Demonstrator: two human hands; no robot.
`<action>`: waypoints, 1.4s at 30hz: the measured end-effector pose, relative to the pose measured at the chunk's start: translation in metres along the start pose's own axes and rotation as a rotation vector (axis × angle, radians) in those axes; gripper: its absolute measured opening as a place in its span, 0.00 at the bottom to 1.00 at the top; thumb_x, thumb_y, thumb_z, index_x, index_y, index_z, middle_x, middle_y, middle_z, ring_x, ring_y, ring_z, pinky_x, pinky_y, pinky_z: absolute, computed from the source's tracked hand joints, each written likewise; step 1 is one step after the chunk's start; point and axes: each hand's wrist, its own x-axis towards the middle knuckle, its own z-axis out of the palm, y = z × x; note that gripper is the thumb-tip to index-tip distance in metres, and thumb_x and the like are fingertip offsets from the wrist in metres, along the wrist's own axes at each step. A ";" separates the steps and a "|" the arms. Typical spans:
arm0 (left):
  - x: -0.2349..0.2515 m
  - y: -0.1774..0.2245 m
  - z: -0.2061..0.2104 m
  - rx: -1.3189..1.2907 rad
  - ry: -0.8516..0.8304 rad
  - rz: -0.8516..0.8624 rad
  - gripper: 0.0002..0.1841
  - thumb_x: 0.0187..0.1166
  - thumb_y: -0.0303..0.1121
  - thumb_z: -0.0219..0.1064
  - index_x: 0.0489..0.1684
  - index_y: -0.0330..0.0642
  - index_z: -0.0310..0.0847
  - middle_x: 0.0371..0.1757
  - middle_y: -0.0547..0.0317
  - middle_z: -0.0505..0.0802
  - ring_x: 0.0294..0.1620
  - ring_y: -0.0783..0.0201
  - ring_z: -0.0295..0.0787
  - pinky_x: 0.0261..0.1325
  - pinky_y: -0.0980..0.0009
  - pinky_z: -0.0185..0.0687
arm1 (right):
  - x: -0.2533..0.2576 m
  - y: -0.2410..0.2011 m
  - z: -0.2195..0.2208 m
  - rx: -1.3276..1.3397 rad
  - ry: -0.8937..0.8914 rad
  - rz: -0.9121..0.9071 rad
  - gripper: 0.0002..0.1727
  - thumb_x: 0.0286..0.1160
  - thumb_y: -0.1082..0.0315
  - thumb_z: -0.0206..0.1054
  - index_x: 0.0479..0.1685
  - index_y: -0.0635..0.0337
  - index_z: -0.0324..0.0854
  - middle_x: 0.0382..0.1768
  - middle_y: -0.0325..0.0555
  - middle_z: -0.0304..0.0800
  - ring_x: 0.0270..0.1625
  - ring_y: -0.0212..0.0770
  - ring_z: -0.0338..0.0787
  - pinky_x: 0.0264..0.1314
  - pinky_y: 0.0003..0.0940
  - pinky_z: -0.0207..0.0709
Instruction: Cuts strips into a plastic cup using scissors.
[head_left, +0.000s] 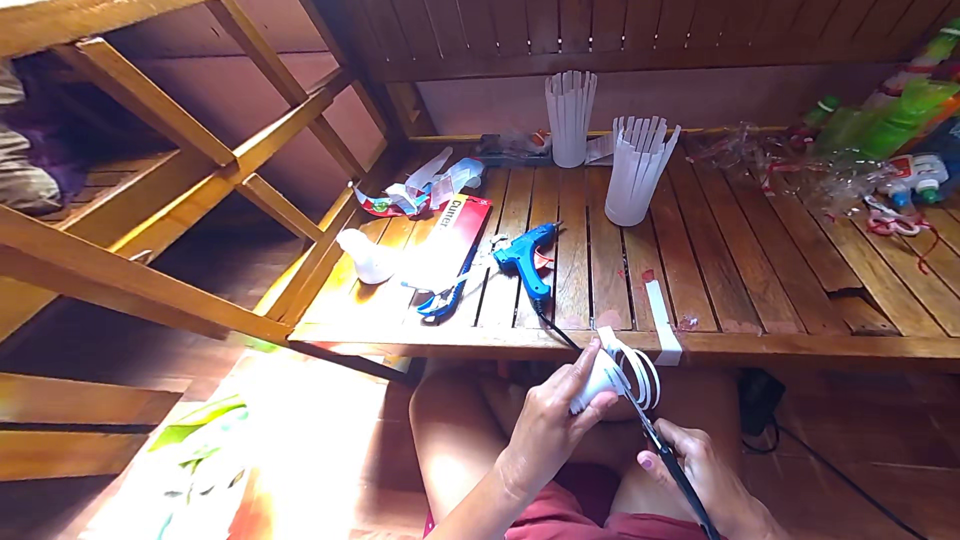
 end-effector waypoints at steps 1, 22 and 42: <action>0.000 0.000 0.000 0.004 -0.003 0.001 0.30 0.84 0.44 0.65 0.73 0.25 0.78 0.50 0.43 0.95 0.47 0.66 0.94 0.57 0.77 0.85 | 0.000 0.000 0.000 0.006 -0.002 0.004 0.34 0.78 0.38 0.60 0.21 0.63 0.77 0.11 0.36 0.67 0.16 0.19 0.65 0.19 0.13 0.57; 0.000 0.004 -0.003 -0.149 -0.079 -0.140 0.30 0.84 0.42 0.64 0.76 0.23 0.74 0.58 0.42 0.94 0.53 0.70 0.93 0.63 0.77 0.83 | -0.002 0.001 -0.007 0.017 -0.122 0.072 0.41 0.70 0.28 0.59 0.27 0.66 0.81 0.16 0.40 0.74 0.19 0.24 0.70 0.22 0.18 0.63; 0.000 0.002 -0.005 0.056 -0.062 -0.039 0.31 0.84 0.45 0.63 0.75 0.24 0.76 0.52 0.43 0.95 0.46 0.64 0.95 0.55 0.74 0.86 | 0.003 -0.002 -0.001 0.011 -0.041 0.030 0.34 0.77 0.37 0.60 0.22 0.63 0.78 0.13 0.37 0.70 0.17 0.20 0.67 0.20 0.14 0.59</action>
